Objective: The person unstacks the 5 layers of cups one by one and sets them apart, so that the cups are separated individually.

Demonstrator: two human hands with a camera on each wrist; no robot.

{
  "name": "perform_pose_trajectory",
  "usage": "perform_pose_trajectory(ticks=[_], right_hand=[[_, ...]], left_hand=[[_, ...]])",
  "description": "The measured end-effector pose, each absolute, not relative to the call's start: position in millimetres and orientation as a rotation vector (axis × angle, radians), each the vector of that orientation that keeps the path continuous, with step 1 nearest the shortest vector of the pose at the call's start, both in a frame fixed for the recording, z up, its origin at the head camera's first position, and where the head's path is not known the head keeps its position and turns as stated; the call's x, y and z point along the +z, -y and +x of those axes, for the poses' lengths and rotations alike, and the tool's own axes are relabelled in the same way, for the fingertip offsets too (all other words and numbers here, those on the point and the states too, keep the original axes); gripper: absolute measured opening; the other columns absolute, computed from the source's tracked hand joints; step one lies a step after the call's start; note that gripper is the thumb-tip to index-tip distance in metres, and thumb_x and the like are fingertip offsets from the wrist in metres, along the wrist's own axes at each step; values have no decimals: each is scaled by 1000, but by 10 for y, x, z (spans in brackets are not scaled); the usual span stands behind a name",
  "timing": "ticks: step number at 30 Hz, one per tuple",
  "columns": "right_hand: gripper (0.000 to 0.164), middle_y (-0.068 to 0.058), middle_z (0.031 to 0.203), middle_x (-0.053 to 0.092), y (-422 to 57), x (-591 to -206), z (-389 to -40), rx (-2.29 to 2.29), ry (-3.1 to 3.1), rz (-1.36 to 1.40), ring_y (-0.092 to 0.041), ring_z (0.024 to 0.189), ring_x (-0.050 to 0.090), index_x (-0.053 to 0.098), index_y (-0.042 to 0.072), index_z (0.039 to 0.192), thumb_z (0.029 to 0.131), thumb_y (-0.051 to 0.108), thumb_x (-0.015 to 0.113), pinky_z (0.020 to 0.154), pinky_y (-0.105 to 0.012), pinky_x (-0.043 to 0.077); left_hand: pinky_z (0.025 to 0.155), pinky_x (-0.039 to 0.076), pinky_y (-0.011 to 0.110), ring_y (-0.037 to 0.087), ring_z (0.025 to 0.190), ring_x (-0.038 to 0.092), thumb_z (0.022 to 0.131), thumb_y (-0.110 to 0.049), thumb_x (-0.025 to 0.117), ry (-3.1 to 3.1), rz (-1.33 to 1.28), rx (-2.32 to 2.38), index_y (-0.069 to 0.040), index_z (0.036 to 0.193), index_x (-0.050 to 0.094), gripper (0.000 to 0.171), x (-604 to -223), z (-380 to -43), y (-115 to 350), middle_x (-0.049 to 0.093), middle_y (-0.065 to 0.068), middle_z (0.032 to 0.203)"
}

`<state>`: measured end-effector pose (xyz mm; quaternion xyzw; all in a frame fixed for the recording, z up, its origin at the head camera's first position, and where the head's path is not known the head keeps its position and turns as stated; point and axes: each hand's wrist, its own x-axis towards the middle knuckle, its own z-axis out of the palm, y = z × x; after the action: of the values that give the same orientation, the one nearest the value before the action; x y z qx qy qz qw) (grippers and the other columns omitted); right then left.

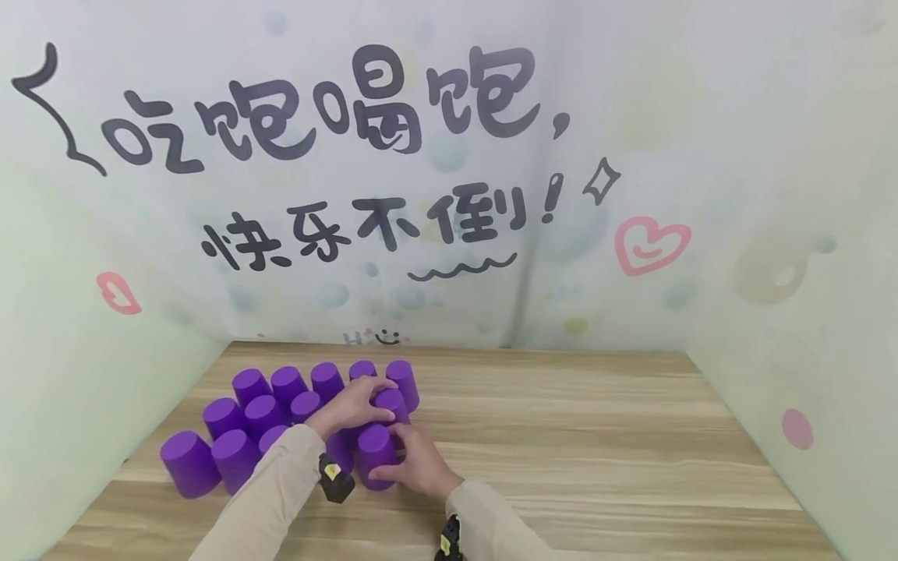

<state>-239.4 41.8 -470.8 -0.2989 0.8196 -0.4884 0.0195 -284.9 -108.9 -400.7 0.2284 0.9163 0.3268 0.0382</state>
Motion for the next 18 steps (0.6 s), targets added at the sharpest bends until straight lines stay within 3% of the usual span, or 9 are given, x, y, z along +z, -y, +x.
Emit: perform_pose_trajectory(ticks=[18], right_hand=[[49,-13,106,57,-333,-4679,-2363,-1528,-2565,-865,-21,90,60,53,0,111,71,19,75,75,-23,50]], left_hand=[[81,45,40,25,91,55,71,-7,72,-2832,705,996,2,108,58,40,-4020,-2869,1089,60,13,100]])
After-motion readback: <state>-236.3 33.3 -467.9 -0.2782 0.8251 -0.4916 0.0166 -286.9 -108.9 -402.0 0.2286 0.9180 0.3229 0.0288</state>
